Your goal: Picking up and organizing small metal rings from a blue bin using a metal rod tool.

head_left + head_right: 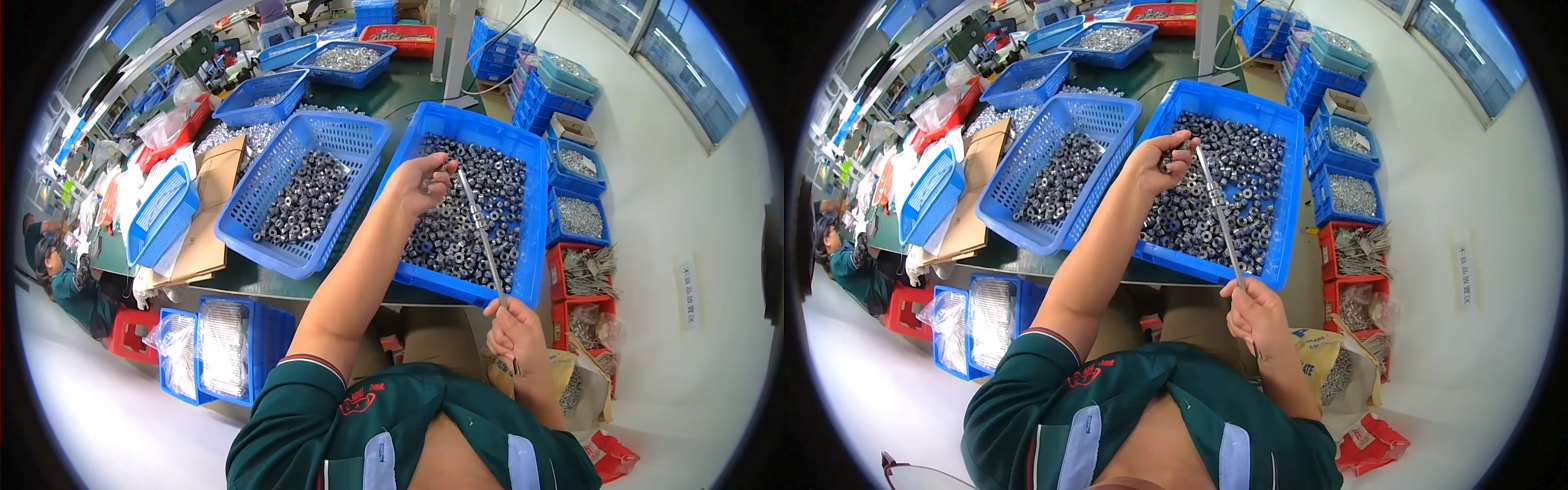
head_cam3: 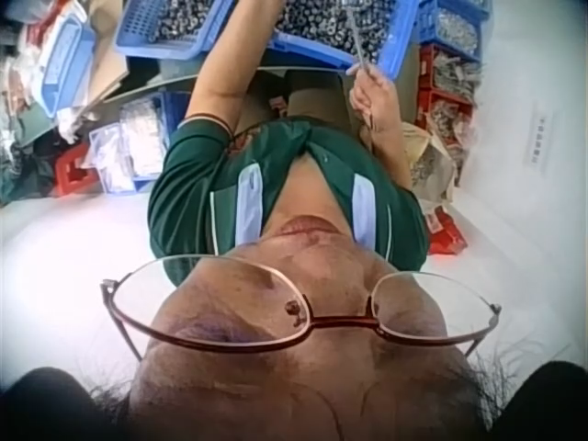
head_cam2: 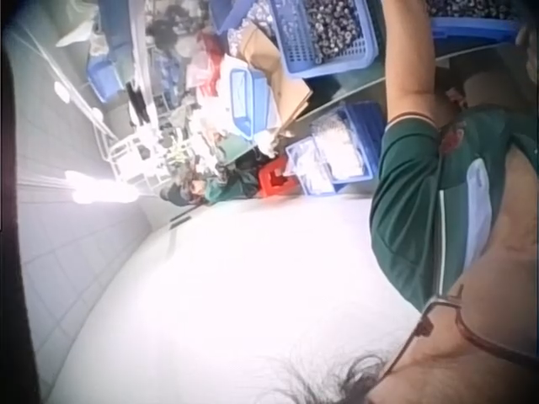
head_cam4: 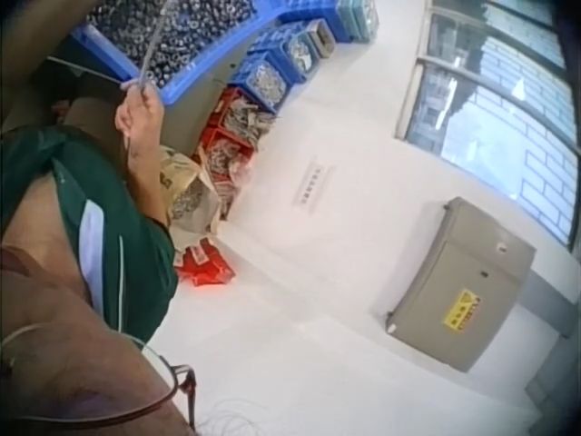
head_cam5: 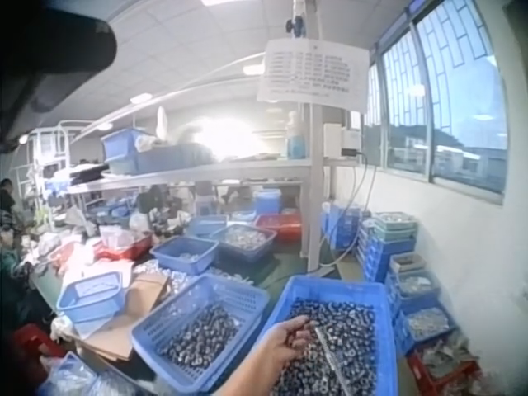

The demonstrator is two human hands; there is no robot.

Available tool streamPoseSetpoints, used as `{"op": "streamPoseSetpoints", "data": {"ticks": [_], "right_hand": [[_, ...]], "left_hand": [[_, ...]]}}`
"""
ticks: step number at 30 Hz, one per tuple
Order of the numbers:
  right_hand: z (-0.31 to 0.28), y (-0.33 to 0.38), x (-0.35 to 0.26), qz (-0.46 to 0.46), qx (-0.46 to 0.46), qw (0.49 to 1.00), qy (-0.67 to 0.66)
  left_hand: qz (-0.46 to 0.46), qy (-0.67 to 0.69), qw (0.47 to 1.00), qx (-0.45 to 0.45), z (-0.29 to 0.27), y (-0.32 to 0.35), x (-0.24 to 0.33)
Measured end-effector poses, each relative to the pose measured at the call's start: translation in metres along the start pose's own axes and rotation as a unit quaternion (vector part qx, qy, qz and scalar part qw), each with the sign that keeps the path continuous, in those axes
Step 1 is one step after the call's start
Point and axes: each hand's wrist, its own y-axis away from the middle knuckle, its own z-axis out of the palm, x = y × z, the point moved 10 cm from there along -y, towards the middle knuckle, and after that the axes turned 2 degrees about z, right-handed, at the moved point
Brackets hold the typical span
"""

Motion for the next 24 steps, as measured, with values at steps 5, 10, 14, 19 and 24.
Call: {"op": "streamPoseSetpoints", "data": {"ticks": [5,10,14,19,24], "right_hand": [[0.002,-0.002,0.003,0.008,-0.017,1.000,-0.020],[0.003,-0.001,0.006,0.019,-0.024,0.999,-0.025],[0.007,0.000,0.006,0.022,-0.032,0.999,-0.028],[0.008,-0.001,0.005,0.019,-0.028,0.999,-0.033],[0.009,0.002,0.004,0.031,-0.028,0.998,-0.055]], "left_hand": [[-0.012,-0.042,0.999,-0.027,0.011,0.005,-0.006],[-0.007,-0.066,0.993,-0.093,0.022,0.006,-0.008],[0.034,-0.123,0.984,-0.126,0.030,0.008,-0.005],[0.018,-0.140,0.983,-0.117,0.028,0.009,-0.007],[0.014,-0.164,0.980,-0.113,0.032,0.013,-0.006]]}}
